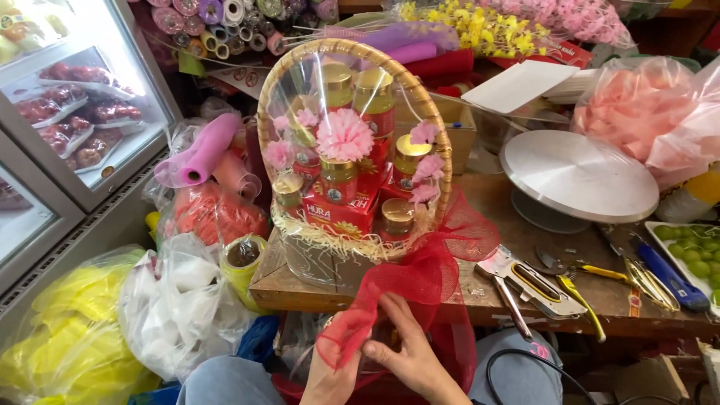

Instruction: Attaching a red mesh decorative wrap to a gift basket and securing it with a stapler

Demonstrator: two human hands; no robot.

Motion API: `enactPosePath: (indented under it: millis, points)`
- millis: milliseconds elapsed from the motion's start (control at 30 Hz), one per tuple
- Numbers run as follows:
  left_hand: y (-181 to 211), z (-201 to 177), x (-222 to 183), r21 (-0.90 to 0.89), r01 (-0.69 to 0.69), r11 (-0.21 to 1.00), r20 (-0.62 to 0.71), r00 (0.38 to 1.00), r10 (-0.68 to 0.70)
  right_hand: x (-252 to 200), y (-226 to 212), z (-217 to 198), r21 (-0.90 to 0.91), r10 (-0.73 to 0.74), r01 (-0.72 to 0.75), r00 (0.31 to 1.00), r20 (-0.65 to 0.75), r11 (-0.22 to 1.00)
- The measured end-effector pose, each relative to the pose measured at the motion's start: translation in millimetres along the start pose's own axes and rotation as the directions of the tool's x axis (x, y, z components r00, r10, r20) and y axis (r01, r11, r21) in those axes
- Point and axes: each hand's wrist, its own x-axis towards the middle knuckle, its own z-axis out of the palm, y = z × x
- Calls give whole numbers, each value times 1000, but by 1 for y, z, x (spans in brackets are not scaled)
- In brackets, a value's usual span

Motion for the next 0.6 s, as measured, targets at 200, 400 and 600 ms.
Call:
enactPosePath:
  millis: [200, 400, 600]
  points:
    - [-8, 10, 13, -88, -35, 995, 162, 986, 49, 6, -10, -7, 328, -112, 118, 993, -37, 937]
    - [-5, 29, 19, -51, 62, 997, 77, 995, -58, 14, 11, 0, 613, 146, -47, 983, -112, 789]
    - [7, 35, 24, 207, 43, 977, -11, 999, -42, 21, 22, 3, 684, 328, -94, 918, -221, 723]
